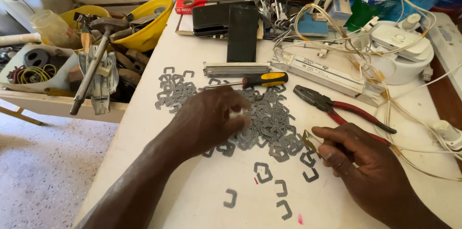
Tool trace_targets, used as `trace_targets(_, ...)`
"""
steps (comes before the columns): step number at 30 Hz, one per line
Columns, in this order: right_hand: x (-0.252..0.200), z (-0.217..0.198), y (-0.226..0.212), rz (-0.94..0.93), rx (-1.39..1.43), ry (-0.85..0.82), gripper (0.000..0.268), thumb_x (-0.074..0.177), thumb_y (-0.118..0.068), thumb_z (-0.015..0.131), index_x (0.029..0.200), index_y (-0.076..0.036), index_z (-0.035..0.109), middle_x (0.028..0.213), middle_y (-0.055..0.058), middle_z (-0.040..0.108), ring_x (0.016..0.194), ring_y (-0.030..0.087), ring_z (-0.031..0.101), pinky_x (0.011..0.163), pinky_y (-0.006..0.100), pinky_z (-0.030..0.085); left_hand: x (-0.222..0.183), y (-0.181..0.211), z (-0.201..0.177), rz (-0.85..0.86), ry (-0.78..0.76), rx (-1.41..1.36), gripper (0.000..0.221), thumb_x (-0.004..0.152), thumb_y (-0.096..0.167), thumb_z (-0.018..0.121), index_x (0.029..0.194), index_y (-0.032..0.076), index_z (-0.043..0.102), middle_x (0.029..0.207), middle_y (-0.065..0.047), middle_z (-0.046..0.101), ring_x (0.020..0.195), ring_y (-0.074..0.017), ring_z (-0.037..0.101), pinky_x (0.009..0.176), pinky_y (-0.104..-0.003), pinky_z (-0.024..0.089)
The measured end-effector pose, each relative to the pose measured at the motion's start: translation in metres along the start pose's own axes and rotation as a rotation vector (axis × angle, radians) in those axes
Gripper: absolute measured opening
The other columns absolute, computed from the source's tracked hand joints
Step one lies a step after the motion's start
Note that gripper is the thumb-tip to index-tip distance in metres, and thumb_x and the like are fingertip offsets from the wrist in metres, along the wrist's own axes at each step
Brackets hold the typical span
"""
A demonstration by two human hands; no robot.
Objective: Sorting and arranging small metal clips on a workbench
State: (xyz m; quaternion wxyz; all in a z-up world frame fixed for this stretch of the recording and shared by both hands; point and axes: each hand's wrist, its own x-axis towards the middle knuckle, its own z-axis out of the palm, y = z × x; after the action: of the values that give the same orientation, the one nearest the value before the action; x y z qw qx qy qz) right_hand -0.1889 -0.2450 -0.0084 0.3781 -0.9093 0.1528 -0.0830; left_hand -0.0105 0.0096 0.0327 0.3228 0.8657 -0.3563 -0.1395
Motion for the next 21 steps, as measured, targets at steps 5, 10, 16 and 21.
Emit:
trace_targets(5, 0.000, 0.003, 0.001, -0.007, 0.012, -0.004, 0.039, 0.093, -0.027, 0.069, 0.128, -0.019, 0.084, 0.098, -0.001, 0.079, 0.059, 0.014, 0.072, 0.060, 0.028, 0.061, 0.001, -0.016, 0.014, 0.064, -0.161, 0.152, 0.044, 0.085, 0.041, 0.085, 0.118, 0.015, 0.076, 0.113, -0.006, 0.070, 0.090, -0.0246, 0.070, 0.072, -0.042, 0.056)
trace_targets(10, 0.000, 0.002, 0.001, 0.013, 0.013, -0.009, 0.039, 0.093, -0.027, 0.070, 0.128, -0.019, 0.084, 0.096, -0.001, 0.079, 0.058, 0.015, 0.072, 0.061, 0.028, 0.061, 0.006, -0.022, 0.016, 0.070, -0.098, 0.051, 0.016, 0.076, 0.023, 0.074, 0.090, 0.019, 0.076, 0.091, -0.002, 0.077, 0.080, -0.0216, 0.072, 0.068, -0.038, 0.052)
trace_targets(16, 0.001, 0.002, -0.001, -0.015, 0.001, -0.009, 0.038, 0.093, -0.026, 0.070, 0.126, -0.019, 0.085, 0.095, -0.002, 0.080, 0.060, 0.013, 0.073, 0.063, 0.027, 0.061, 0.004, -0.022, 0.002, -0.028, -0.086, -0.051, 0.008, 0.092, 0.024, 0.074, 0.086, 0.020, 0.072, 0.074, 0.003, 0.073, 0.065, -0.0126, 0.064, 0.062, -0.033, 0.046)
trace_targets(21, 0.001, 0.001, 0.000, -0.041, -0.037, -0.012, 0.038, 0.093, -0.027, 0.069, 0.128, -0.018, 0.083, 0.100, -0.002, 0.080, 0.057, 0.014, 0.073, 0.062, 0.028, 0.060, 0.005, -0.027, -0.001, -0.066, -0.009, -0.195, 0.008, 0.099, 0.019, 0.069, 0.096, 0.016, 0.076, 0.076, 0.002, 0.075, 0.065, -0.0092, 0.061, 0.059, -0.029, 0.045)
